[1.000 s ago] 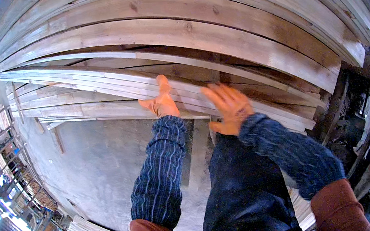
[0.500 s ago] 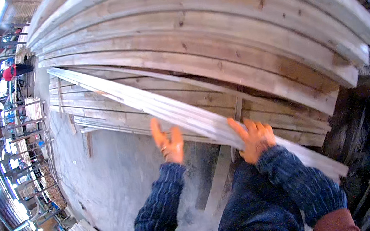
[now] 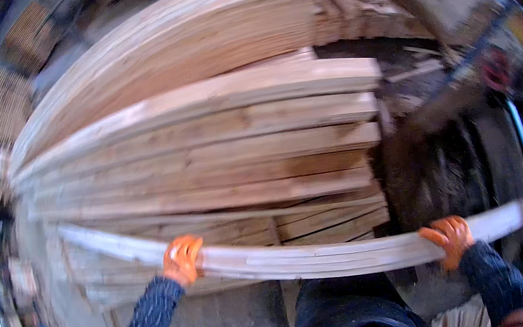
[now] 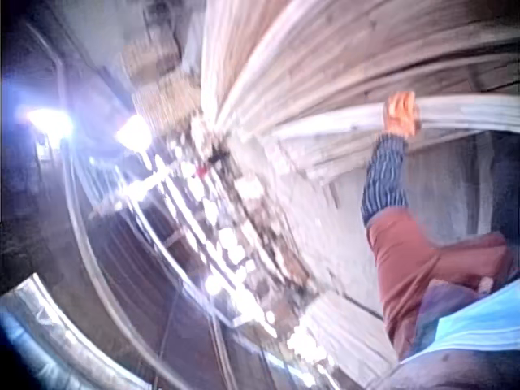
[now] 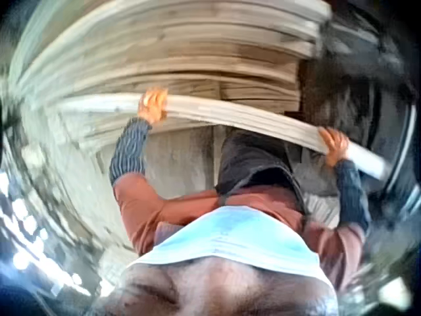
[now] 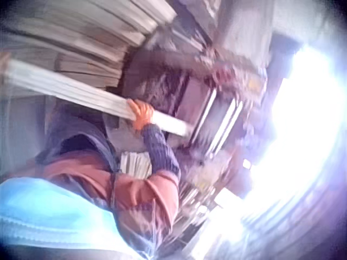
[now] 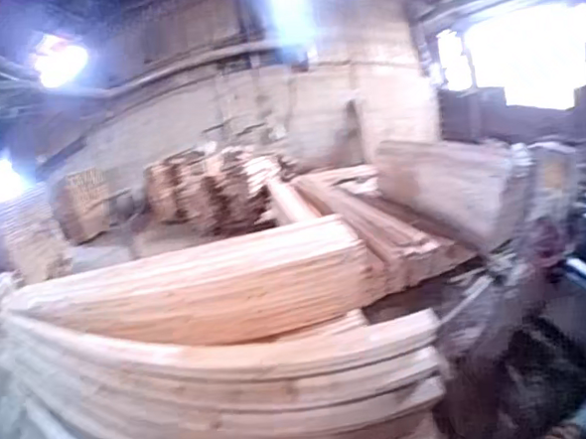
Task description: The person picks up thin wooden strips from a stack and feeds them into a processing machine, then carries a large wooden panel and trims its edge with a hand saw.
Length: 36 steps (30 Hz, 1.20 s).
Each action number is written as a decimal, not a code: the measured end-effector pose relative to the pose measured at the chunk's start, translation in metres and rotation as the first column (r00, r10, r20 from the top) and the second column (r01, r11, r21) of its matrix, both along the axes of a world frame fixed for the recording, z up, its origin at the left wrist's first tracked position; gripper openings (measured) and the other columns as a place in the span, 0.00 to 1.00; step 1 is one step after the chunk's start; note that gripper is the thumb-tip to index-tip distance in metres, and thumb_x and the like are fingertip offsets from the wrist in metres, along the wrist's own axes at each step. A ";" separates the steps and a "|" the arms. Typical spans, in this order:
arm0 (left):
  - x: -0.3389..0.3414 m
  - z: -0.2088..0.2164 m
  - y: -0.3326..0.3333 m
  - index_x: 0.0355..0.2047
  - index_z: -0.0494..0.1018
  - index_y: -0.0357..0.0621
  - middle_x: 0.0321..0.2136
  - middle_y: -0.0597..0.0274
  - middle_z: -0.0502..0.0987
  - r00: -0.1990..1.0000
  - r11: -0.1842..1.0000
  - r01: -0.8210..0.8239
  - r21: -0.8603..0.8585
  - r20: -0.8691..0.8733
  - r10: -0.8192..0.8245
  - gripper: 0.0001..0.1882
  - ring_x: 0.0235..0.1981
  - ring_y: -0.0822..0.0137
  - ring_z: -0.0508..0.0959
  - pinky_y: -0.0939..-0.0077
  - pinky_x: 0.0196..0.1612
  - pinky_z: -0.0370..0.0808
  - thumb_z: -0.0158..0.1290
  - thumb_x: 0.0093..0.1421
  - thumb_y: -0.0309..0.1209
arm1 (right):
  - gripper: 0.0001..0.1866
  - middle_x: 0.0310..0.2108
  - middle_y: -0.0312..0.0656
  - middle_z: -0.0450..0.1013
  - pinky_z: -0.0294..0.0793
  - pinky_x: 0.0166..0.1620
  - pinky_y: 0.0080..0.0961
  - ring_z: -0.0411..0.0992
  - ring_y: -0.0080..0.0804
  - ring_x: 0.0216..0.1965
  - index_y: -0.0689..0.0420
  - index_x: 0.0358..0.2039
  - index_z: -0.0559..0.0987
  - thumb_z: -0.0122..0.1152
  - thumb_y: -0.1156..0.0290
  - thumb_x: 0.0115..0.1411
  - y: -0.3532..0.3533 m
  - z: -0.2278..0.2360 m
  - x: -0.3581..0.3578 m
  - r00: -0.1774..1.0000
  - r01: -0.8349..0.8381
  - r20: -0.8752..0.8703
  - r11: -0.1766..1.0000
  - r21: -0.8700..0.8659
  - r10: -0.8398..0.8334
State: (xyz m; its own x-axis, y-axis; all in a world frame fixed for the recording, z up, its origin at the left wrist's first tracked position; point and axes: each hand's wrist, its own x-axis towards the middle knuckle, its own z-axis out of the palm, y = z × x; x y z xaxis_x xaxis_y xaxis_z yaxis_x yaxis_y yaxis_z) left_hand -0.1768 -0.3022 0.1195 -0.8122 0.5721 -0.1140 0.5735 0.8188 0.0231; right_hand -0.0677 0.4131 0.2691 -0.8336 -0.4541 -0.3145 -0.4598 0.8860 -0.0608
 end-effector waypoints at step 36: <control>0.163 0.147 0.544 0.53 0.70 0.38 0.44 0.46 0.78 0.985 0.977 0.006 0.214 0.169 -0.043 0.46 0.48 0.46 0.78 0.50 0.54 0.72 0.71 0.37 0.51 | 0.54 0.56 0.38 0.72 0.63 0.65 0.49 0.71 0.39 0.60 0.36 0.72 0.60 0.64 0.63 0.38 0.141 -0.047 0.080 0.916 -0.102 -0.401 0.953 -0.285 -0.022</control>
